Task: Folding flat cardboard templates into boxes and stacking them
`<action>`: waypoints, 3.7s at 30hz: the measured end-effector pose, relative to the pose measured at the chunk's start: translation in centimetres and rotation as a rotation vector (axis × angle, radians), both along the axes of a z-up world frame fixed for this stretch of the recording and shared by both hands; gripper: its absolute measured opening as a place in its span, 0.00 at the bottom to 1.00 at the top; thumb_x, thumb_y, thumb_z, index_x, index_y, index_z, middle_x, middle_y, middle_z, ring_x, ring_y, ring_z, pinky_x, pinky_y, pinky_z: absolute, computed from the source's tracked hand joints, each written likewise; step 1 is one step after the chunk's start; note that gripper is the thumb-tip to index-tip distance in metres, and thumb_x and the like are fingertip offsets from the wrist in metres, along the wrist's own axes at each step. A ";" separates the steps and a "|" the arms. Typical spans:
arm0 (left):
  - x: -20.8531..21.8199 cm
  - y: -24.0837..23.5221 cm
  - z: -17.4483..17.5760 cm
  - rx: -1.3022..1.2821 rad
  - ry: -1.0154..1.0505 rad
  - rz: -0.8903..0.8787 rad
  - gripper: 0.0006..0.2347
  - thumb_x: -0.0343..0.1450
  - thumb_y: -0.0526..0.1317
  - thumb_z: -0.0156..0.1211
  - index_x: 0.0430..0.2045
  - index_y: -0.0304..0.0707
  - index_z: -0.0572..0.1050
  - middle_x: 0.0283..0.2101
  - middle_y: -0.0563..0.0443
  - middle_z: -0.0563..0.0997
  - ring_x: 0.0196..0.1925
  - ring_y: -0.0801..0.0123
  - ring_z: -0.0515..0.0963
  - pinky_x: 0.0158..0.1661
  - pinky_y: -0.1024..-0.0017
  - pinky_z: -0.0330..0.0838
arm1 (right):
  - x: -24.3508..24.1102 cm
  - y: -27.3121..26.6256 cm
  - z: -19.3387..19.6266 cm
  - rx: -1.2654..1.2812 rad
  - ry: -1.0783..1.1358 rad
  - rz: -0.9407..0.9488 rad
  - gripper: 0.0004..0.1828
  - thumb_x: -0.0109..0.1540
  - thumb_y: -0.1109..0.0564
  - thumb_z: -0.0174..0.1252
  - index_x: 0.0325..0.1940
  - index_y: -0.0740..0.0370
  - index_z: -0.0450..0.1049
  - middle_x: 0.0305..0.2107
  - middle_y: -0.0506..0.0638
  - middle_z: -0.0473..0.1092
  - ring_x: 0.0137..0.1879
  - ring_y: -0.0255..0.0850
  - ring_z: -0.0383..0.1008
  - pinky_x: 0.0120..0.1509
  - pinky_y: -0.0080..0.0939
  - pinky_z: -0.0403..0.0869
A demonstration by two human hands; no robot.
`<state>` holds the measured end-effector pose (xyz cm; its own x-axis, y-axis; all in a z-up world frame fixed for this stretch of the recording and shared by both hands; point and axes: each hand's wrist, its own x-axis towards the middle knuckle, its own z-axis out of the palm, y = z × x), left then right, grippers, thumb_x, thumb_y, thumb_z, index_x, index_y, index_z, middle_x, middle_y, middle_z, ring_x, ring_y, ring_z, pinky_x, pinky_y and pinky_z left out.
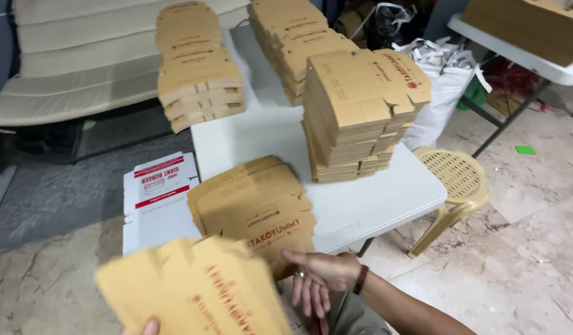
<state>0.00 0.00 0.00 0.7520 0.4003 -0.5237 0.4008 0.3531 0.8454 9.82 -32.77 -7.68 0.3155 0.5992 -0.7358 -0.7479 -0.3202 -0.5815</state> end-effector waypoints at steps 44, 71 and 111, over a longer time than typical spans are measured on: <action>17.4 -4.5 -5.8 0.053 -0.121 -0.119 0.42 0.58 0.41 0.81 0.64 0.28 0.60 0.59 0.29 0.73 0.62 0.30 0.74 0.51 0.32 0.69 | 9.9 3.5 -0.2 -0.599 -1.064 -0.467 0.46 0.62 0.28 0.50 0.79 0.52 0.54 0.71 0.66 0.56 0.79 0.59 0.51 0.82 0.60 0.50; 15.7 -2.9 -4.5 0.240 -0.830 -0.468 0.44 0.57 0.29 0.77 0.70 0.37 0.57 0.64 0.42 0.72 0.68 0.57 0.67 0.68 0.53 0.60 | 11.3 -4.4 -1.2 0.155 -1.167 -0.621 0.44 0.58 0.62 0.65 0.76 0.58 0.55 0.64 0.51 0.66 0.68 0.43 0.67 0.73 0.56 0.66; 8.7 -5.3 3.6 0.873 -0.790 -0.525 0.32 0.61 0.29 0.72 0.63 0.39 0.68 0.73 0.34 0.59 0.73 0.31 0.59 0.63 0.39 0.65 | 4.8 -6.2 11.6 -0.247 -1.879 -0.570 0.06 0.61 0.64 0.69 0.42 0.62 0.84 0.44 0.55 0.71 0.51 0.51 0.77 0.60 0.52 0.78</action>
